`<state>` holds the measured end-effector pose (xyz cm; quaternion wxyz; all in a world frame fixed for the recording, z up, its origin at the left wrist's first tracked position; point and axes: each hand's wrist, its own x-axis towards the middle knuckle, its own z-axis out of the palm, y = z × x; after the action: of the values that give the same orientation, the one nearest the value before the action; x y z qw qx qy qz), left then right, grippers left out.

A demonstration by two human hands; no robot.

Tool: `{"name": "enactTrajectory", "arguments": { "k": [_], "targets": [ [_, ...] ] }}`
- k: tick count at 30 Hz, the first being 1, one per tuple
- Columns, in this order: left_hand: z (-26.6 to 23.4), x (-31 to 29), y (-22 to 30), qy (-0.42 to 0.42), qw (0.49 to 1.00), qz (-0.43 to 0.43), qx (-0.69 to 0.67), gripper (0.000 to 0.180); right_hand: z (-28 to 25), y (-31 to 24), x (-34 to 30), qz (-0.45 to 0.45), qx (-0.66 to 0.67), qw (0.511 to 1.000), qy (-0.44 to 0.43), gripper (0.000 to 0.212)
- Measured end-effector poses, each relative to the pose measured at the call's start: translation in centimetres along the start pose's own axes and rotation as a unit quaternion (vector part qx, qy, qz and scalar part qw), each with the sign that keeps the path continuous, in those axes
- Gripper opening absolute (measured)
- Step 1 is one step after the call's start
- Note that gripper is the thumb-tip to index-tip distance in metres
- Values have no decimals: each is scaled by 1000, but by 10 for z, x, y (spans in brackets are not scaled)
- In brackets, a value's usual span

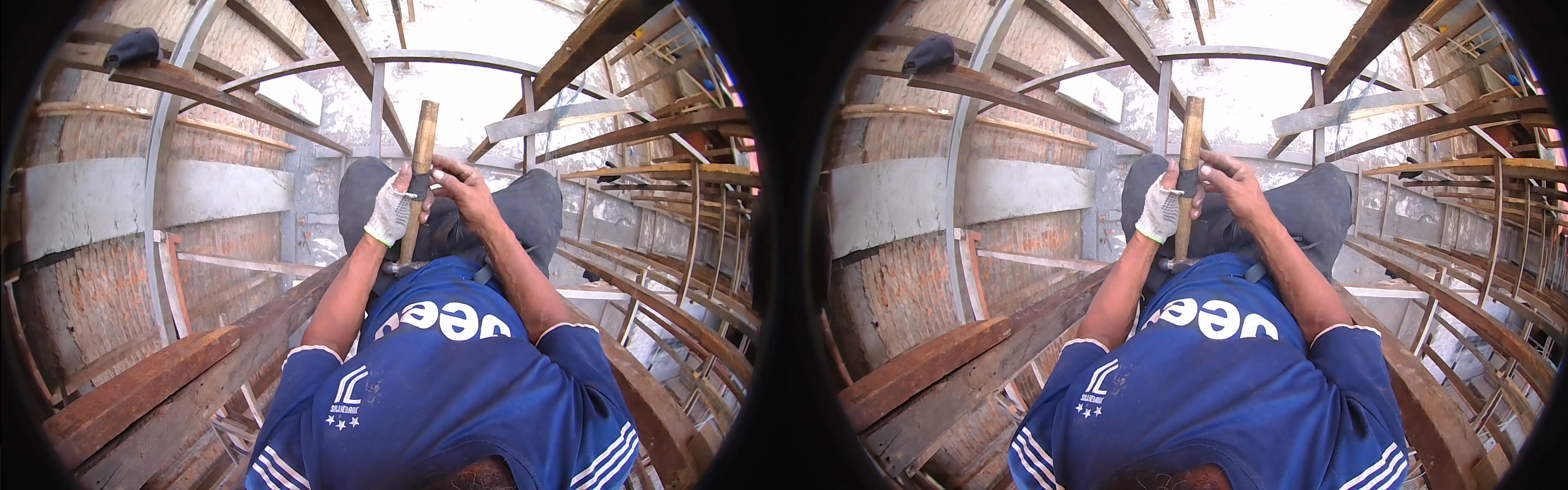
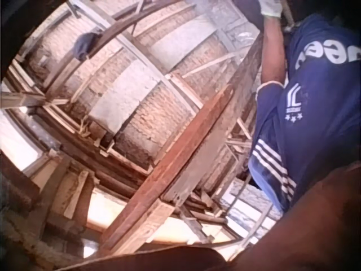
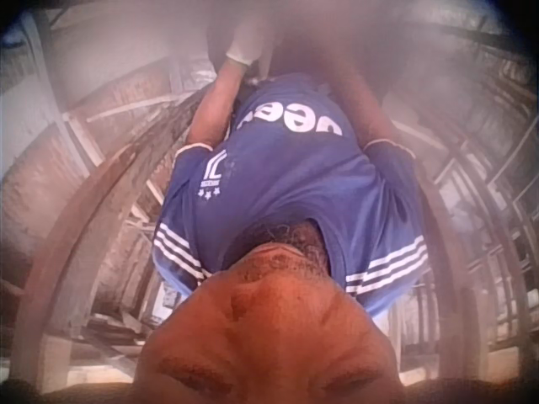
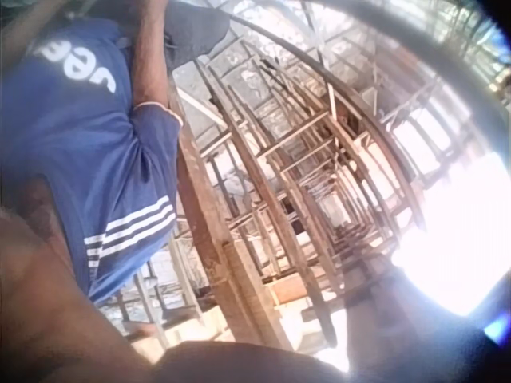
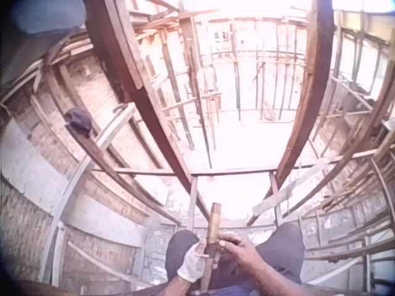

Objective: The person shaves a wooden stick using a knife and then fits the sharpened end into a metal tube.

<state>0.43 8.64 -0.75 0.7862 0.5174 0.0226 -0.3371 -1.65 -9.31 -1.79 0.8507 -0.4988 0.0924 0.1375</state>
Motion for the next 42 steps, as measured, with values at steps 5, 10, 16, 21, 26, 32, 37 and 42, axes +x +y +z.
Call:
{"name": "enactTrajectory", "arguments": {
  "k": [5, 10, 16, 21, 26, 32, 37, 42],
  "targets": [
    [-5, 12, -5, 65, 996, -41, -40, 72, 27, 17, -5, -106, -159, 980, 57, 40],
    [-15, 16, -15, 93, 994, -58, -30, 71, 36, 22, -3, -132, -251, 953, 107, 28],
    [-18, 18, -18, 91, 994, -57, -8, 72, 35, 25, -5, -183, -338, 915, 125, 20],
    [-7, 18, -8, 51, 997, -53, 25, 75, 12, 22, 0, -120, -170, 975, 80, 32],
    [-38, 25, -6, -195, 959, -27, -202, 79, 3, 14, 11, -21, -35, 999, 1, 49],
    [-50, 37, -10, -354, 859, -4, -370, 86, 25, 4, 24, -46, -28, 994, -99, 52],
    [-53, 29, -23, -303, 890, -26, -341, 93, 46, -23, 52, -33, -77, 992, -99, 48],
    [-25, 13, -4, -94, 971, -17, -218, 85, 28, -22, 72, -32, -80, 991, -102, 45]
  ]
}}
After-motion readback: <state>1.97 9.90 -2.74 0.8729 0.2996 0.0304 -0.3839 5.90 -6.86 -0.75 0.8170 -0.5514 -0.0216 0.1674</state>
